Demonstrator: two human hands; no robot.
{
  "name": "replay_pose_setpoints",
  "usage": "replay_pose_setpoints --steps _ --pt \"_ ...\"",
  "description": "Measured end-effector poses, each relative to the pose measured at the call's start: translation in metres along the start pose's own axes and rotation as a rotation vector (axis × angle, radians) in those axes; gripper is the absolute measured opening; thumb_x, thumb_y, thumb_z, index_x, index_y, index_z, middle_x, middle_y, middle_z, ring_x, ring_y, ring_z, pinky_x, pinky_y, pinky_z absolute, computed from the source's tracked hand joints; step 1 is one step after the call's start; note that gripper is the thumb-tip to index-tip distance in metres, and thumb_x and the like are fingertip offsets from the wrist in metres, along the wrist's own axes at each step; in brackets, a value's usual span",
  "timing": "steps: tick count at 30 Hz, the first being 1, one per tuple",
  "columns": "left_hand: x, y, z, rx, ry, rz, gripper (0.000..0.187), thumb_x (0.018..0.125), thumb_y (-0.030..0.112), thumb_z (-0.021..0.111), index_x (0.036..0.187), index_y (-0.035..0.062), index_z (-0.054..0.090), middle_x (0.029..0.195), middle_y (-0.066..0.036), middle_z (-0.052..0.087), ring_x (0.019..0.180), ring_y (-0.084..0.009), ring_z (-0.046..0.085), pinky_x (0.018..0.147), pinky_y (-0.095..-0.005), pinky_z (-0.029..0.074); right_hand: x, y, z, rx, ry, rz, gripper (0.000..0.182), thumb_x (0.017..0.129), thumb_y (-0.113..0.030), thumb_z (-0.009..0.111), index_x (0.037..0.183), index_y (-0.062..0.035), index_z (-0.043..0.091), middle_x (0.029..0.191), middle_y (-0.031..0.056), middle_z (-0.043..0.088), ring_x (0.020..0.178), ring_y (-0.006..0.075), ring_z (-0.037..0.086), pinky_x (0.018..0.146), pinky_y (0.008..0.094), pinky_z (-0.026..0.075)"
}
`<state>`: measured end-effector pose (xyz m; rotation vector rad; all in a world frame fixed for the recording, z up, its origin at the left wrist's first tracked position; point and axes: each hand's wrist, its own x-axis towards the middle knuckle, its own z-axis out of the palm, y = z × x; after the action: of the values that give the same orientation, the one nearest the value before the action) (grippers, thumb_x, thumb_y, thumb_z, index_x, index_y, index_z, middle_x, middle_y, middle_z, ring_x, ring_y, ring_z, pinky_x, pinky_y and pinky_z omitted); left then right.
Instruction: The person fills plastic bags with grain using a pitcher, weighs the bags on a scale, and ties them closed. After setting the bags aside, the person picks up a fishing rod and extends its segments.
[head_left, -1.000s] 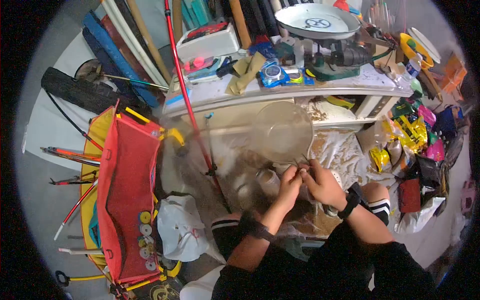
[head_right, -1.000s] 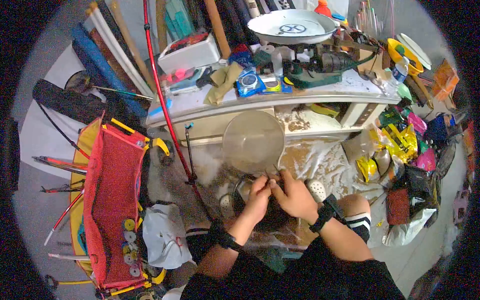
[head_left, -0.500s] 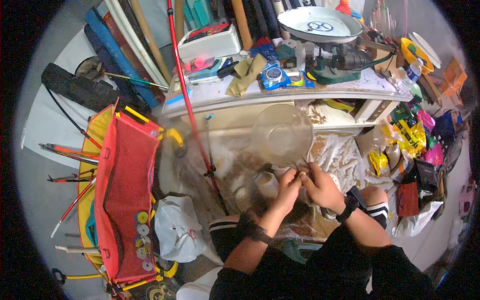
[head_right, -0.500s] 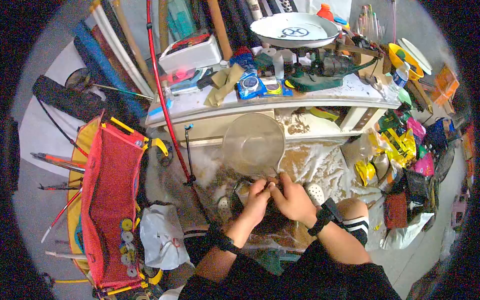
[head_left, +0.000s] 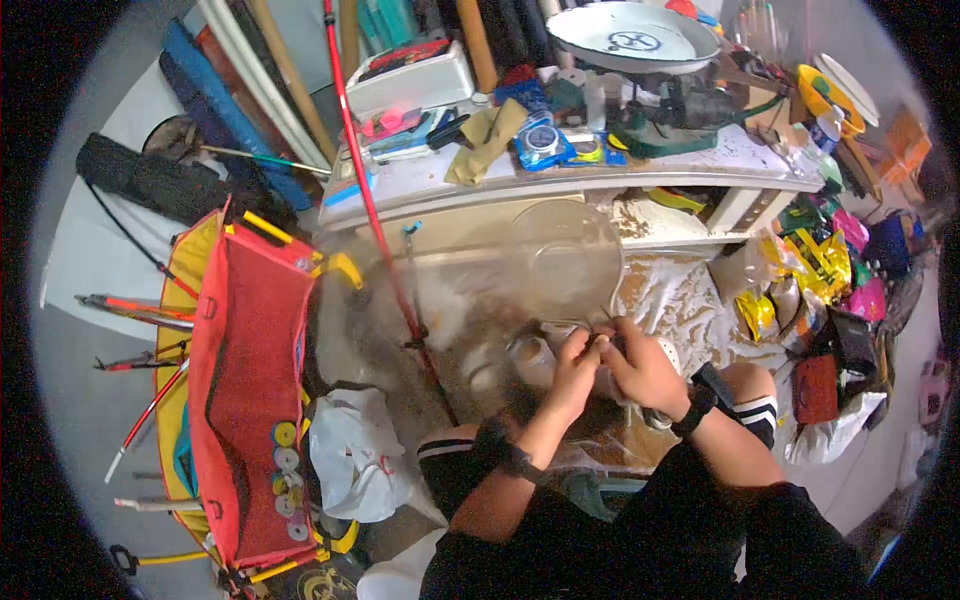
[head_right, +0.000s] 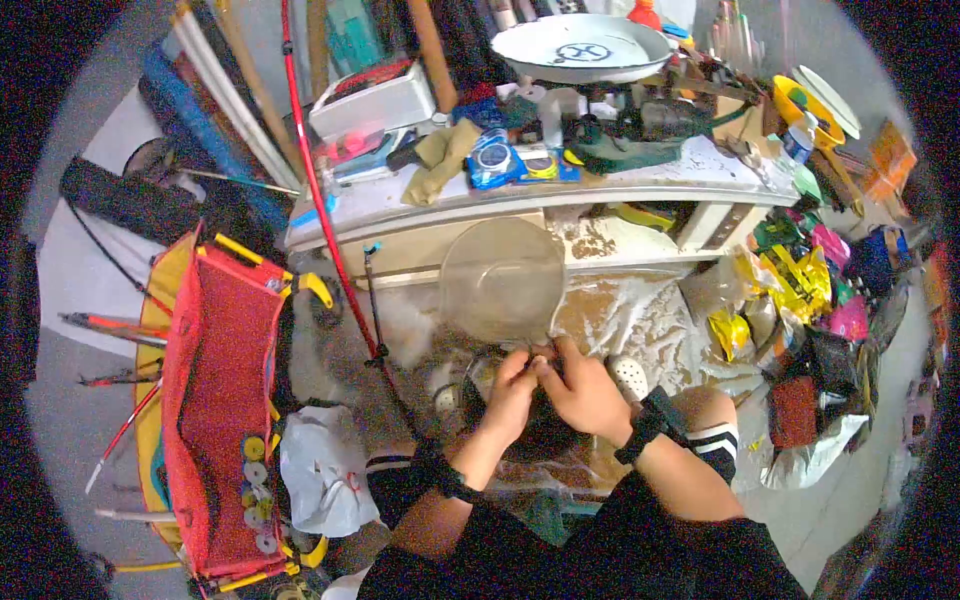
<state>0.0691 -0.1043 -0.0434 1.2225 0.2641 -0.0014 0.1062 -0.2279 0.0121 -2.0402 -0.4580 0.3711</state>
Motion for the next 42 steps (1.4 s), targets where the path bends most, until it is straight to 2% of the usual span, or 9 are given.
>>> replay_pose_setpoints --steps 2,4,11,24,34,36,38,39,42 --pt "0.002 0.0 -0.001 -0.052 -0.004 -0.034 0.013 0.091 0.011 0.051 0.098 0.003 0.057 0.091 -0.001 0.057 0.085 -0.0091 0.05 0.077 -0.0246 0.04 0.001 0.001 0.001 0.013 0.048 -0.082 0.031 0.088 -0.024 0.051 0.101 0.0032 0.043 0.071 0.0301 0.056 0.071 0.0464 0.057 0.06 0.0493 0.044" --pt "0.0 0.004 0.001 -0.013 0.033 -0.114 0.012 0.091 0.009 0.05 0.098 0.0025 0.057 0.092 -0.001 0.057 0.087 -0.0089 0.05 0.078 -0.0243 0.04 0.001 0.003 0.001 0.018 0.041 -0.088 0.032 0.089 -0.025 0.05 0.101 0.0039 0.043 0.071 0.0301 0.056 0.071 0.0467 0.056 0.061 0.0498 0.044" --pt "0.003 -0.002 -0.002 -0.023 0.008 -0.102 0.014 0.09 0.013 0.051 0.1 0.003 0.056 0.094 -0.001 0.056 0.09 -0.01 0.049 0.082 -0.0252 0.038 0.0 -0.005 -0.006 -0.012 -0.03 0.004 0.033 0.09 -0.027 0.048 0.102 0.0036 0.043 0.076 0.0299 0.058 0.074 0.0455 0.058 0.063 0.0501 0.045" --pt "0.002 0.0 -0.001 -0.031 0.006 -0.08 0.016 0.091 0.015 0.051 0.099 0.0021 0.057 0.094 -0.001 0.057 0.088 -0.0105 0.049 0.08 -0.0262 0.039 0.001 0.0 -0.003 -0.058 0.03 -0.051 0.034 0.09 -0.029 0.048 0.101 0.0034 0.045 0.072 0.0286 0.058 0.071 0.0455 0.058 0.061 0.0504 0.045" --pt "0.001 0.005 0.006 -0.102 -0.016 -0.06 0.011 0.089 0.015 0.054 0.095 0.0049 0.057 0.09 0.001 0.056 0.085 -0.0085 0.048 0.078 -0.0235 0.038 0.002 -0.005 -0.011 -0.084 -0.029 0.095 0.038 0.088 -0.032 0.05 0.102 0.003 0.047 0.074 0.0309 0.056 0.072 0.0465 0.056 0.062 0.0492 0.045" --pt "0.001 -0.002 0.003 -0.065 -0.007 -0.094 0.015 0.089 0.013 0.053 0.101 0.0048 0.057 0.095 0.001 0.057 0.089 -0.0088 0.049 0.08 -0.0247 0.039 0.004 0.001 -0.013 -0.082 -0.015 0.038 0.037 0.088 -0.03 0.051 0.103 0.0033 0.048 0.075 0.028 0.059 0.067 0.0408 0.06 0.061 0.0439 0.047" --pt "0.003 -0.002 0.007 -0.101 -0.043 -0.039 0.015 0.089 0.013 0.05 0.099 0.0037 0.056 0.091 0.0 0.057 0.084 -0.0088 0.05 0.076 -0.0247 0.041 0.006 0.004 -0.016 0.136 -0.06 0.177 0.036 0.088 -0.029 0.054 0.103 0.0033 0.05 0.075 0.0191 0.062 0.062 0.0284 0.062 0.059 0.0371 0.047" --pt "0.003 -0.002 0.009 -0.156 -0.06 -0.101 0.016 0.088 0.012 0.05 0.1 0.0042 0.056 0.09 0.001 0.055 0.082 -0.0082 0.049 0.075 -0.0247 0.041 0.008 0.011 -0.017 0.275 -0.089 0.235 0.036 0.087 -0.028 0.056 0.104 0.0029 0.051 0.072 0.0106 0.061 0.061 0.0173 0.059 0.057 0.0315 0.047" --pt "0.007 -0.011 -0.001 0.054 -0.153 -0.037 0.024 0.089 0.019 0.051 0.109 0.006 0.057 0.103 0.0 0.058 0.094 -0.0111 0.051 0.082 -0.0266 0.04 0.011 0.035 -0.021 0.274 -0.071 0.107 0.038 0.087 -0.027 0.057 0.107 0.0046 0.053 0.076 0.0088 0.062 0.066 0.0136 0.058 0.059 0.0275 0.047"
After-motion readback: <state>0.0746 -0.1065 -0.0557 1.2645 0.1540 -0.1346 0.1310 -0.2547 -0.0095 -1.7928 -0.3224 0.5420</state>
